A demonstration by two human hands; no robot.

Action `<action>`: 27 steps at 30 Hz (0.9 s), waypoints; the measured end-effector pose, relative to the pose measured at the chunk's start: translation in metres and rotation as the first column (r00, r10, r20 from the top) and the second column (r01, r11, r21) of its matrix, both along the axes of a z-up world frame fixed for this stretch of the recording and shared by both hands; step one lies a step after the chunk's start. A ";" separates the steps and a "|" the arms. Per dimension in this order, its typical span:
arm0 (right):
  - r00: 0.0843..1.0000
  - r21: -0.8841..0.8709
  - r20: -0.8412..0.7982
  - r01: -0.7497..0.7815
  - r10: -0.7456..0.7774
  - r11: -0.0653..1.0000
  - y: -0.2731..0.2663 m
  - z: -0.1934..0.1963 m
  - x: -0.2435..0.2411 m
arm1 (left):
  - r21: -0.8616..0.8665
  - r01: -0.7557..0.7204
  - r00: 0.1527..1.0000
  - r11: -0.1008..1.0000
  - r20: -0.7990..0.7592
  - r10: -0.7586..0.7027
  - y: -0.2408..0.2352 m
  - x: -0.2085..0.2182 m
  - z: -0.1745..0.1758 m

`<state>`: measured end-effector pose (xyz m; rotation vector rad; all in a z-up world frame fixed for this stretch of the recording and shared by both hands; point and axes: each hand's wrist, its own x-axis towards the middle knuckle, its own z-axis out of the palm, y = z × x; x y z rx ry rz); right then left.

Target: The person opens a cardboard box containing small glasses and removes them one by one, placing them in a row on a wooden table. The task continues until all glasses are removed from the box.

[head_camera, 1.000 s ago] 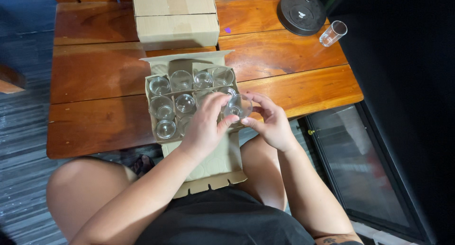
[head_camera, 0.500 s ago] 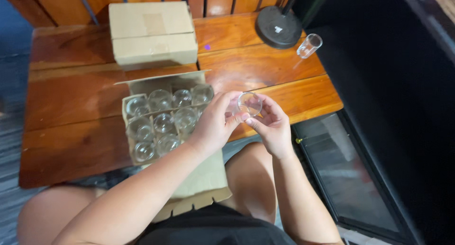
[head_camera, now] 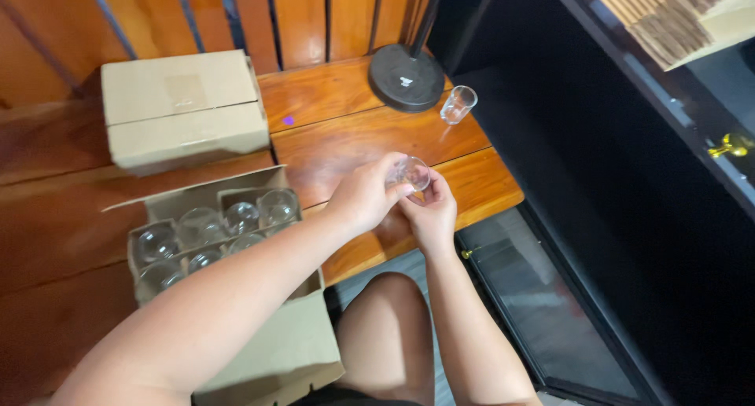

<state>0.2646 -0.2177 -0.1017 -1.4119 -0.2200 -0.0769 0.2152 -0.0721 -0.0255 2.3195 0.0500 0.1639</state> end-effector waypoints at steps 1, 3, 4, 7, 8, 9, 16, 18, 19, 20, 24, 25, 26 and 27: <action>1.000 0.001 0.004 0.007 -0.007 1.000 0.000 0.001 0.006 | 0.001 0.007 1.000 1.000 0.004 -0.007 -0.003 0.010 -0.003; 0.998 -0.020 0.019 0.065 -0.064 0.998 0.000 0.003 0.019 | -0.097 -0.048 0.998 0.994 0.027 0.051 -0.007 0.030 -0.008; 0.997 -0.020 0.021 0.071 -0.070 0.997 0.000 0.000 0.028 | -0.097 -0.042 0.999 0.994 0.029 0.045 -0.009 0.043 -0.017; 0.987 -0.059 0.065 0.149 -0.145 0.987 -0.001 -0.011 0.059 | -0.223 -0.055 0.998 0.973 -0.035 0.049 -0.013 0.081 -0.041; 0.983 -0.062 0.094 0.163 -0.157 0.985 -0.002 -0.016 0.070 | -0.249 -0.083 0.996 0.965 -0.054 0.072 -0.015 0.092 -0.047; 0.978 -0.065 0.124 0.178 -0.169 0.982 -0.003 -0.021 0.081 | -0.273 -0.111 0.993 0.955 -0.074 0.094 -0.016 0.102 -0.054; 0.957 -0.102 0.077 0.286 -0.279 0.953 0.007 -0.007 0.129 | -0.347 -0.205 0.978 0.915 -0.112 0.176 -0.030 0.167 -0.084; 0.955 -0.083 0.082 0.292 -0.285 0.953 0.011 -0.008 0.138 | -0.385 -0.207 0.975 0.900 -0.156 0.158 -0.033 0.164 -0.068; 0.955 -0.083 0.081 0.293 -0.287 0.953 0.011 -0.012 0.142 | -0.384 -0.206 0.975 0.900 -0.157 0.156 -0.035 0.165 -0.064; 0.958 -0.061 0.065 0.282 -0.278 0.958 0.011 -0.016 0.147 | -0.386 -0.211 0.972 0.898 -0.178 0.152 -0.038 0.165 -0.059; 0.946 -0.069 0.022 0.324 -0.323 0.944 0.015 -0.014 0.152 | -0.422 -0.194 0.971 0.885 -0.209 0.114 -0.052 0.176 -0.065; 0.945 -0.070 0.020 0.326 -0.326 0.943 0.018 -0.011 0.152 | -0.421 -0.193 0.971 0.886 -0.210 0.111 -0.051 0.177 -0.063; 0.945 -0.050 0.001 0.327 -0.327 0.944 0.020 -0.009 0.152 | -0.469 -0.191 0.972 0.862 -0.215 0.099 -0.051 0.177 -0.060; 0.944 -0.031 -0.018 0.328 -0.328 0.944 0.022 -0.006 0.151 | -0.516 -0.190 0.972 0.835 -0.219 0.086 -0.051 0.178 -0.057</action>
